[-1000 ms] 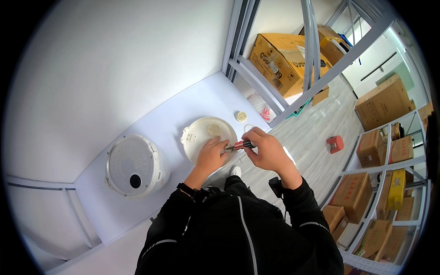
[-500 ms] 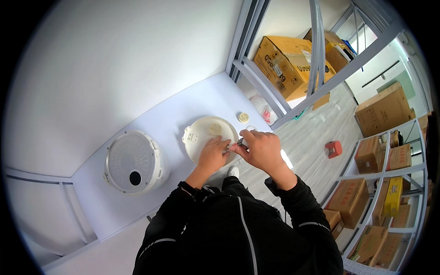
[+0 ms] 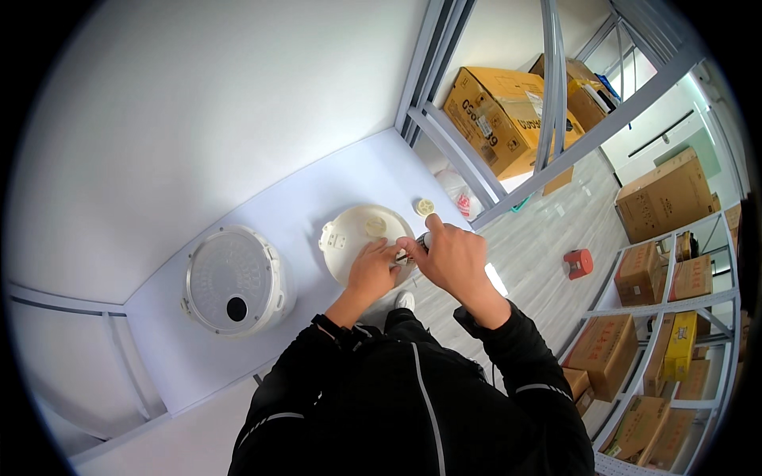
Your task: The person uses a screwdriver to fasten screws into a white plastic lid and a circular base component on a workbench. They handle the lid, base, and several small white plastic parts, tightening screws at multiple positions.
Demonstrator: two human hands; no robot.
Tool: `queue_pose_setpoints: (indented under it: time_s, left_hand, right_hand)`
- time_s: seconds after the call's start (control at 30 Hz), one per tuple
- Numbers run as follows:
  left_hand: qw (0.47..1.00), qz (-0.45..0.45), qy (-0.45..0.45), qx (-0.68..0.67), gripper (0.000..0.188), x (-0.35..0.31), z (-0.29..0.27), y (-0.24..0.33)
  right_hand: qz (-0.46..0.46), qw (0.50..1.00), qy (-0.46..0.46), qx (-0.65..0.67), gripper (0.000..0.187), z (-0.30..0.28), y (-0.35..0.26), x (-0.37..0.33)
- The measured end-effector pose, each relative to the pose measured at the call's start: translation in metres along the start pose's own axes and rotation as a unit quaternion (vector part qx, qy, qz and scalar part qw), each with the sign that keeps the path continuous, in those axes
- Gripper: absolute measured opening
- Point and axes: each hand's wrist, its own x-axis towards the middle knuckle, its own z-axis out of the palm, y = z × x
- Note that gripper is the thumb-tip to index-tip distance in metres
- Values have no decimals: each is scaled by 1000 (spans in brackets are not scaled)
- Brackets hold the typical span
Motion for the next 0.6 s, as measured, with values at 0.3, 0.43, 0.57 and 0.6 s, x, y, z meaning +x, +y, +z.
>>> queue_pose_setpoints:
  time_s: [0.3, 0.43, 0.57, 0.6]
  left_hand:
    - [1000, -14, -6, -22, 47, 2, 1, -2]
    - [1000, -18, 0, -19, 47, 2, 5, -8]
    - [1000, -11, -4, -23, 49, 4, 6, -8]
    - [1000, -12, -5, -26, 49, 4, 6, -8]
  right_hand:
    - [-4, 998, -3, 60, 45, 0, 10, 1]
    - [-28, 999, 30, 14, 45, -14, -1, 0]
    - [-163, 968, 124, 145, 48, -3, 10, 6]
    - [-120, 982, 83, 120, 46, -1, 12, 4]
